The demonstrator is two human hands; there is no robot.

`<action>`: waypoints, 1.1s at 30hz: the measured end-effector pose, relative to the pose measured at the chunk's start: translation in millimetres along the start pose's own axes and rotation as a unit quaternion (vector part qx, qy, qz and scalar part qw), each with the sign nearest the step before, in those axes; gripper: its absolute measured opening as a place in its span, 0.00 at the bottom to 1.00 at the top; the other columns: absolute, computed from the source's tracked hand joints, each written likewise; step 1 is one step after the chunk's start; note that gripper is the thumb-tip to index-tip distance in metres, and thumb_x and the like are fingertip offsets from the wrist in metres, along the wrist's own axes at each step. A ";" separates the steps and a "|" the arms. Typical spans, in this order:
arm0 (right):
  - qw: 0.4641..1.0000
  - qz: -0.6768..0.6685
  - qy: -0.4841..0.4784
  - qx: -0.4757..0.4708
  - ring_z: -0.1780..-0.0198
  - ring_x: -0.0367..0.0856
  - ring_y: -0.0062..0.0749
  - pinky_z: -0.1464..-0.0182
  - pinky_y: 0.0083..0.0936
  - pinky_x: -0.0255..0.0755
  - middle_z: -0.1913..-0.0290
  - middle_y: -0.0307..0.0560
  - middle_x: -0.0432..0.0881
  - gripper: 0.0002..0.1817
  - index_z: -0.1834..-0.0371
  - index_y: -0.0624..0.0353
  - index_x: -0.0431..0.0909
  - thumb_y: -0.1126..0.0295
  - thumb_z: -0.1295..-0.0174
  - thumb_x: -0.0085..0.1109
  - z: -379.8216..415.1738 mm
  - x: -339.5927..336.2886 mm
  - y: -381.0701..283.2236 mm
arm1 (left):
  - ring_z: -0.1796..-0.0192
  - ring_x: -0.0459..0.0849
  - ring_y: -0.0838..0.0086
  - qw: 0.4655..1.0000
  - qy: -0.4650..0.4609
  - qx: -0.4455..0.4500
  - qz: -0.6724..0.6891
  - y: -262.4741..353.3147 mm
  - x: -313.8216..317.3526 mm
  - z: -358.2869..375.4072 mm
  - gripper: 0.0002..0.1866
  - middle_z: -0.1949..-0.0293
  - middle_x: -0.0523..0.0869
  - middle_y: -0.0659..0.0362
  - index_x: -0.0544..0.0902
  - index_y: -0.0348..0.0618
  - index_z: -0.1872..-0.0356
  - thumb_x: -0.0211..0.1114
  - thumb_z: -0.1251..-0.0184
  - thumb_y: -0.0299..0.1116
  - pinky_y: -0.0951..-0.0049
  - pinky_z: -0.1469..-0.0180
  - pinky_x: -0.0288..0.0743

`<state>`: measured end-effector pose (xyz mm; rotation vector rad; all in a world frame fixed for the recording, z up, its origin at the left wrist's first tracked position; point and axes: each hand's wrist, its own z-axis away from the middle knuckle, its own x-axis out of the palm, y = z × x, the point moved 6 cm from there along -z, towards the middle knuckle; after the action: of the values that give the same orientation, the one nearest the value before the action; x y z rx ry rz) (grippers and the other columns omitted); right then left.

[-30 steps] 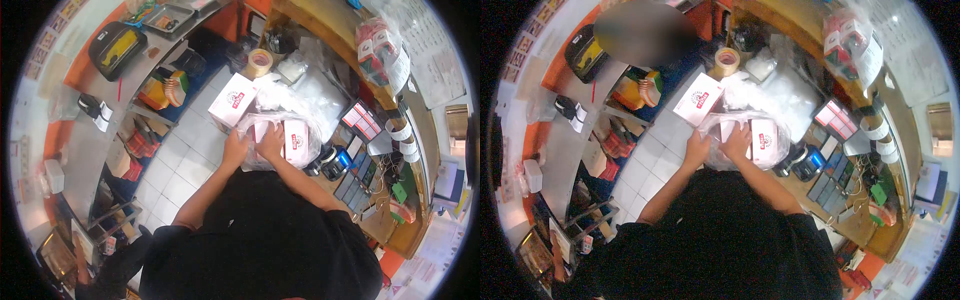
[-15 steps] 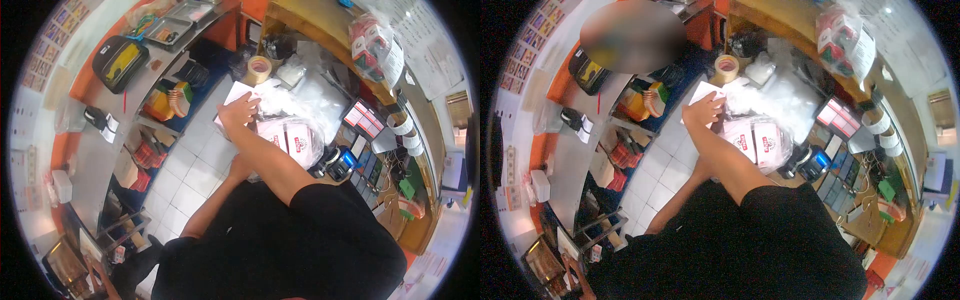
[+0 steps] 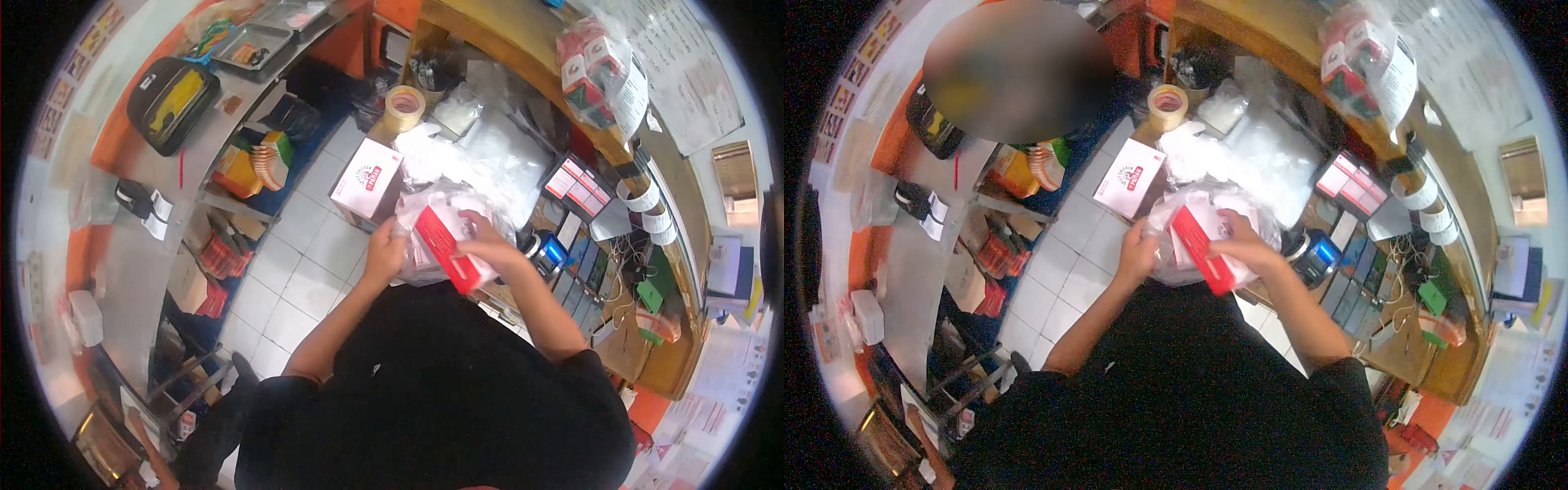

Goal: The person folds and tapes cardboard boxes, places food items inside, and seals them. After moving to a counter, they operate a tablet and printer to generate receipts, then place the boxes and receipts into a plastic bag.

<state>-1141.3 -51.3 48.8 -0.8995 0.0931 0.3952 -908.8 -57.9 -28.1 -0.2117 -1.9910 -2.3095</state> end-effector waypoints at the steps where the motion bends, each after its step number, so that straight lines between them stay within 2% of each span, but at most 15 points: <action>1: 0.995 0.055 0.076 -0.038 0.32 0.68 0.52 0.30 0.38 0.65 0.30 0.64 0.62 0.55 0.25 0.59 0.60 0.65 0.65 0.75 -8.0 3.3 -0.9 | 0.63 0.86 0.69 1.000 -0.029 -0.003 -0.001 29.5 12.1 2.8 0.14 0.66 0.88 0.53 0.82 0.28 0.56 0.61 0.34 0.31 0.66 0.58 0.78; 4: 0.931 0.183 0.258 -0.183 0.31 0.66 0.59 0.31 0.43 0.67 0.29 0.63 0.58 0.57 0.26 0.51 0.61 0.60 0.66 0.80 -39.9 8.9 0.7 | 0.66 0.81 0.74 0.996 -0.039 -0.054 -0.064 44.3 17.9 7.4 0.12 0.67 0.85 0.55 0.81 0.33 0.56 0.58 0.32 0.32 0.70 0.64 0.75; 7: 0.906 0.282 0.289 -0.127 0.29 0.63 0.64 0.30 0.52 0.63 0.26 0.63 0.55 0.58 0.28 0.50 0.60 0.56 0.68 0.84 -29.4 2.9 5.8 | 0.68 0.79 0.76 0.982 -0.004 -0.012 -0.186 52.8 4.0 0.4 0.11 0.65 0.84 0.55 0.80 0.34 0.58 0.57 0.31 0.34 0.72 0.69 0.73; 9: 0.899 0.303 0.295 -0.116 0.26 0.59 0.64 0.29 0.58 0.58 0.24 0.63 0.51 0.60 0.27 0.49 0.59 0.54 0.68 0.85 -18.7 -3.8 22.9 | 0.73 0.79 0.75 0.989 0.089 -0.115 -0.029 47.5 -2.4 0.4 0.13 0.71 0.83 0.56 0.79 0.33 0.69 0.59 0.31 0.36 0.71 0.73 0.70; 13: 0.885 0.316 0.340 -0.026 0.24 0.52 0.67 0.29 0.64 0.52 0.22 0.63 0.48 0.60 0.27 0.52 0.59 0.53 0.67 0.85 -3.6 -16.0 30.9 | 0.78 0.79 0.73 0.995 0.029 -0.075 -0.060 70.0 10.1 6.1 0.19 0.79 0.84 0.56 0.83 0.29 0.75 0.59 0.31 0.37 0.64 0.75 0.69; 16: 0.844 0.328 0.421 -0.056 0.26 0.54 0.67 0.30 0.62 0.55 0.25 0.64 0.52 0.48 0.33 0.56 0.65 0.62 0.61 0.78 8.7 -5.4 7.3 | 0.76 0.83 0.63 0.985 -0.031 -0.053 -0.161 44.9 12.5 3.8 0.22 0.77 0.86 0.49 0.84 0.28 0.70 0.64 0.33 0.44 0.59 0.70 0.73; 17: 0.840 0.256 0.454 -0.151 0.30 0.59 0.62 0.30 0.56 0.56 0.30 0.64 0.59 0.39 0.39 0.57 0.69 0.65 0.58 0.74 14.3 4.2 -12.7 | 0.74 0.85 0.59 0.967 -0.071 -0.077 -0.232 27.4 10.0 2.9 0.23 0.75 0.87 0.46 0.85 0.29 0.68 0.66 0.34 0.47 0.58 0.68 0.75; 19: 0.897 0.058 0.308 -0.311 0.34 0.63 0.58 0.33 0.51 0.60 0.36 0.62 0.64 0.35 0.42 0.57 0.69 0.65 0.56 0.72 -13.5 34.5 -34.5 | 0.64 0.87 0.49 0.933 -0.145 -0.115 -0.307 43.2 14.8 16.8 0.27 0.68 0.87 0.40 0.87 0.36 0.61 0.70 0.39 0.56 0.55 0.60 0.78; 21: 0.877 0.063 0.236 -0.412 0.36 0.65 0.55 0.37 0.50 0.65 0.40 0.59 0.67 0.32 0.45 0.59 0.69 0.66 0.56 0.71 -33.9 81.1 -95.2 | 0.64 0.88 0.49 0.910 -0.186 -0.016 -0.370 -40.3 12.7 23.1 0.25 0.67 0.88 0.42 0.87 0.38 0.59 0.71 0.39 0.53 0.54 0.58 0.79; 23: 0.913 0.061 0.281 -0.291 0.32 0.64 0.57 0.37 0.56 0.66 0.33 0.60 0.62 0.41 0.36 0.60 0.66 0.62 0.55 0.74 -101.1 125.9 -99.9 | 0.62 0.88 0.48 0.905 -0.222 0.026 -0.363 -67.3 12.8 34.9 0.23 0.66 0.88 0.42 0.87 0.38 0.56 0.71 0.39 0.51 0.54 0.56 0.79; 26: 0.945 0.061 0.295 0.128 0.25 0.56 0.64 0.27 0.61 0.56 0.22 0.70 0.46 0.56 0.23 0.60 0.52 0.53 0.52 0.77 -125.9 157.7 -121.4 | 0.58 0.88 0.47 0.940 -0.214 0.073 -0.255 -23.5 25.4 44.3 0.22 0.64 0.89 0.41 0.86 0.36 0.53 0.71 0.37 0.46 0.56 0.53 0.80; 27: 0.956 0.028 0.239 0.165 0.20 0.46 0.66 0.25 0.66 0.51 0.18 0.66 0.28 0.70 0.18 0.56 0.35 0.45 0.54 0.79 -152.7 169.8 -105.3 | 0.57 0.88 0.47 0.949 -0.178 0.138 -0.221 16.8 33.6 45.5 0.22 0.63 0.88 0.41 0.85 0.35 0.53 0.71 0.36 0.45 0.57 0.52 0.80; 29: 0.951 0.067 0.250 0.170 0.21 0.47 0.65 0.26 0.66 0.53 0.19 0.68 0.31 0.70 0.18 0.54 0.34 0.45 0.55 0.79 -151.9 174.7 -108.9 | 0.55 0.88 0.46 0.946 -0.155 0.198 -0.203 48.5 36.2 43.7 0.22 0.61 0.89 0.41 0.85 0.32 0.52 0.70 0.34 0.43 0.58 0.50 0.80; 31: 0.951 0.079 0.252 0.159 0.21 0.49 0.62 0.29 0.68 0.57 0.20 0.69 0.35 0.71 0.19 0.52 0.32 0.47 0.55 0.79 -150.2 174.7 -106.3 | 0.53 0.87 0.44 0.936 -0.175 0.184 -0.243 51.3 28.2 44.4 0.22 0.60 0.89 0.42 0.84 0.29 0.52 0.68 0.33 0.42 0.58 0.49 0.79; 33: 0.955 0.058 0.252 0.146 0.23 0.51 0.63 0.31 0.64 0.61 0.21 0.69 0.40 0.69 0.19 0.53 0.35 0.50 0.56 0.78 -144.4 166.8 -108.3 | 0.54 0.88 0.45 0.946 -0.164 0.040 -0.276 16.6 7.7 45.0 0.21 0.62 0.89 0.42 0.84 0.27 0.56 0.68 0.33 0.42 0.57 0.50 0.79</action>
<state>-934.5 -174.4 -1.1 -0.6855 0.6615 0.2433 -911.6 -15.7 -4.2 -0.0317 -2.5783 -2.6428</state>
